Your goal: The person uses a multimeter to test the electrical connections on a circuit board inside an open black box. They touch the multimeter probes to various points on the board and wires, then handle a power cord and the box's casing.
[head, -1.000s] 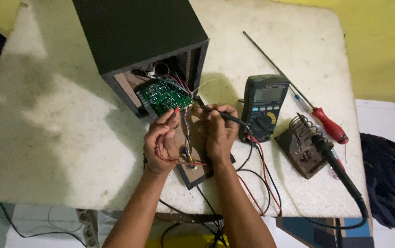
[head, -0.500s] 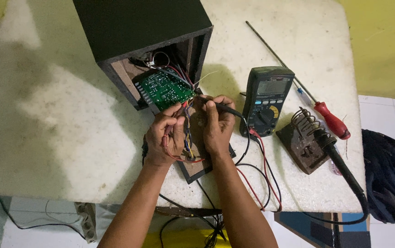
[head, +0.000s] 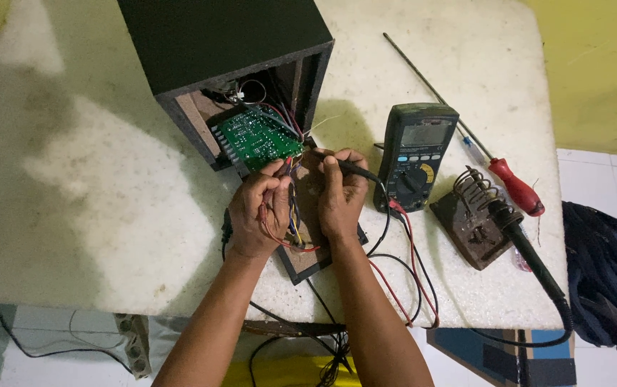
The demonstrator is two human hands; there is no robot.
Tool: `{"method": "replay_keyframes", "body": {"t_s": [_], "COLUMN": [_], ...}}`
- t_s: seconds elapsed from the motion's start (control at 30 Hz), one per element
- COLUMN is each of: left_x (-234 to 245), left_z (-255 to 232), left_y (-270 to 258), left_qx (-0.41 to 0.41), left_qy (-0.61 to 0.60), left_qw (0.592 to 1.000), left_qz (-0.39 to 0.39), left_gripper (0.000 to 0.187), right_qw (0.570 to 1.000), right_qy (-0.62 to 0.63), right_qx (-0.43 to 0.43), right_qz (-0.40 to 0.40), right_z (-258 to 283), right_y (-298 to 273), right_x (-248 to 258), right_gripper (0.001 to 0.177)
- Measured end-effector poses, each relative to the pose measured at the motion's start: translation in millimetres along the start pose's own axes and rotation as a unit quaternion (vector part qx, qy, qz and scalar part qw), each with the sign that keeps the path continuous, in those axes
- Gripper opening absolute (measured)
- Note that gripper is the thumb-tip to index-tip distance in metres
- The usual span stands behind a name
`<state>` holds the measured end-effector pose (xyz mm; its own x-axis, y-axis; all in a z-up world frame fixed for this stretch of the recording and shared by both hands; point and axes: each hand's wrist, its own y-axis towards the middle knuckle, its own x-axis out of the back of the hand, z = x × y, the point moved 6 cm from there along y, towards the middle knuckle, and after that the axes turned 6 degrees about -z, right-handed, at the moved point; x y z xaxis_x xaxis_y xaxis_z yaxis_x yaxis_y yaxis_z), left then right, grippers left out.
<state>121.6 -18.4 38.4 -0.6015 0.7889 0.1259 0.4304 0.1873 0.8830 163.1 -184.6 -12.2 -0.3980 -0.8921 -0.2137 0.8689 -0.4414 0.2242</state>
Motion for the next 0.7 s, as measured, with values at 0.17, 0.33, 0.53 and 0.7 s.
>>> {"method": "replay_keyframes", "body": {"t_s": [0.17,0.33,0.53,0.7], "left_x": [-1,-1,-9,-4], "left_z": [2,7,19,3], "left_y": [-3,-7,-18,-4], "left_qx": [-0.015,-0.019,0.036,0.006], "left_qy": [0.009,0.029,-0.061,-0.033], "left_qw": [1.0,0.999,0.997,0.999], "left_qz": [0.001,0.003,0.037,0.016], "left_gripper": [0.014,0.011,0.011,0.008], "right_qw": [1.0,1.0,0.995,0.998], "right_qy": [0.001,0.017,0.08,0.055], "right_qx": [-0.001,-0.002,-0.008,0.004], "right_qz": [0.005,0.001,-0.057,-0.03], "right_z": [-10,-12,-16,-8], "right_y": [1,2,-1,-1], "right_x": [3,3,-1,1], "right_gripper": [0.013,0.011,0.008,0.006]}}
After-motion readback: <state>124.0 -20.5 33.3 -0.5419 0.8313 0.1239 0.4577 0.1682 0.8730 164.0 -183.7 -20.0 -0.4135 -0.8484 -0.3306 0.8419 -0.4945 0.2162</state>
